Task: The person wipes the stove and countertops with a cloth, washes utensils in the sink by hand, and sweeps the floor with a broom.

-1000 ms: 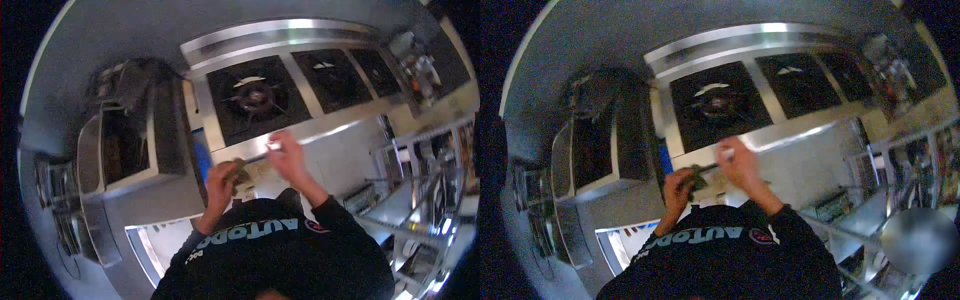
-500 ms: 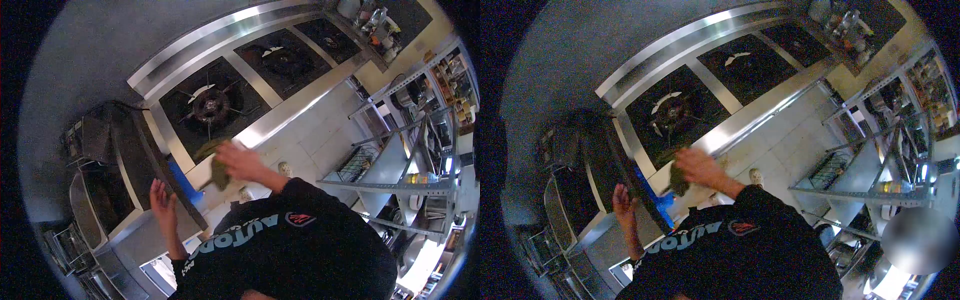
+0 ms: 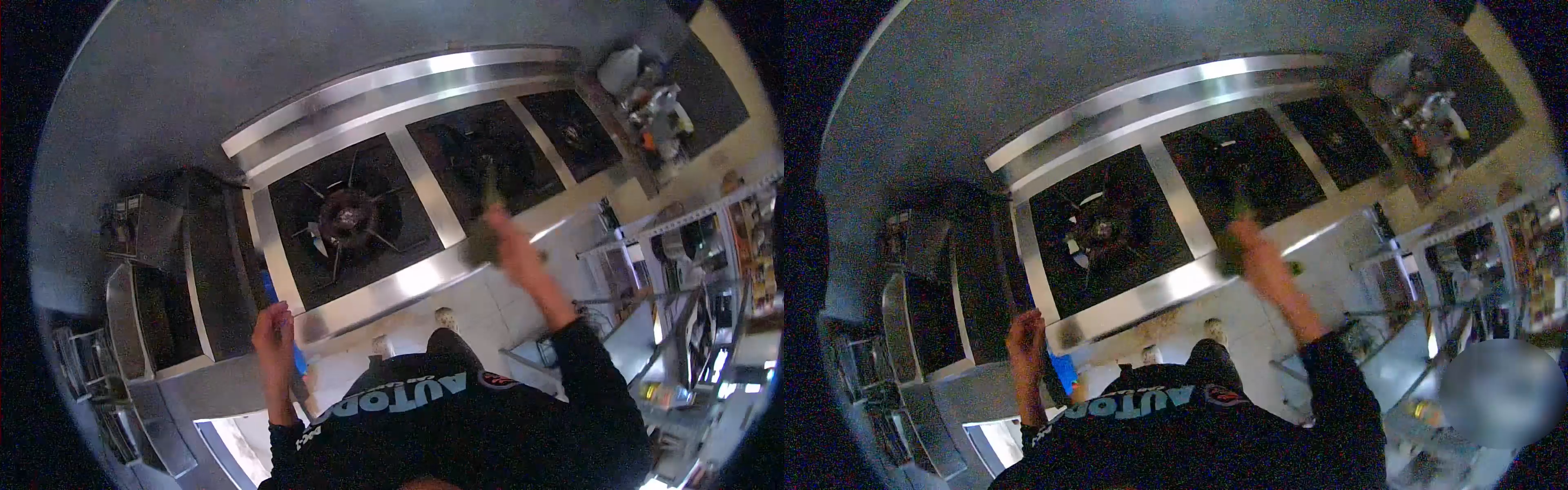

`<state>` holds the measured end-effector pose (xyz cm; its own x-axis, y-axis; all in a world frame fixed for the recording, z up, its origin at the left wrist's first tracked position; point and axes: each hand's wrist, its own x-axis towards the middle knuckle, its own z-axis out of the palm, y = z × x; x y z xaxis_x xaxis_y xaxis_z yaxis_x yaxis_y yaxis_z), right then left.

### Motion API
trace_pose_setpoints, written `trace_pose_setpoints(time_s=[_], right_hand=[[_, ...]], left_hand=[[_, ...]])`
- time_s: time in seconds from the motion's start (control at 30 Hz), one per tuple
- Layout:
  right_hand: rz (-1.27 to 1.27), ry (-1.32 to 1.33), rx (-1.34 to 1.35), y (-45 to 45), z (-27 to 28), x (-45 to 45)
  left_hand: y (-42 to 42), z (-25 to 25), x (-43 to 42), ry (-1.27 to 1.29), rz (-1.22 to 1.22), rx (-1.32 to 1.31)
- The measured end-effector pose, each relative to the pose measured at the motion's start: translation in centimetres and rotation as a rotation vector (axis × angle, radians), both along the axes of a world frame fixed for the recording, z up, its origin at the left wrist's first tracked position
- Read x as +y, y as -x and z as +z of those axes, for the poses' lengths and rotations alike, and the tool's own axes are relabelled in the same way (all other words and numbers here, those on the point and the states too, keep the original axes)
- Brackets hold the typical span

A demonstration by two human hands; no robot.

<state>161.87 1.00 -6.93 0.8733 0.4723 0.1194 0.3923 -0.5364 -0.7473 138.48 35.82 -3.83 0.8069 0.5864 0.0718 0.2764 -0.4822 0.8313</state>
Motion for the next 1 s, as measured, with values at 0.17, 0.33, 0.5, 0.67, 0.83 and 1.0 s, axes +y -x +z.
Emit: trace_pose_setpoints(time_s=[0.17, 0.33, 0.5, 0.67, 0.83, 1.0], right_hand=[[0.187, 0.304, -0.373, -0.9, -3.2, 8.9], [-0.025, -0.136, -0.271, -8.9, -5.1, 12.1], [-0.026, -0.318, -0.509, -19.0, -3.8, 18.5], [0.041, -0.046, -0.651, -18.5, -7.1, 21.8], [0.032, 0.048, -0.445, -7.6, -7.2, 13.4], [0.072, 0.189, -0.506, 4.0, -5.6, 4.8]], left_hand=[[-0.4, 0.0, -5.1, -0.039, 0.118, 0.044], [2.7, -0.3, -10.1, -0.056, 0.24, 0.211], [6.3, -1.3, -12.9, 0.085, 0.41, 0.24], [5.8, -0.6, -12.5, -0.061, 0.202, 0.199], [7.5, -1.8, -9.6, -0.113, -0.009, 0.192], [10.3, -2.4, -6.4, -0.161, -0.121, 0.115]])
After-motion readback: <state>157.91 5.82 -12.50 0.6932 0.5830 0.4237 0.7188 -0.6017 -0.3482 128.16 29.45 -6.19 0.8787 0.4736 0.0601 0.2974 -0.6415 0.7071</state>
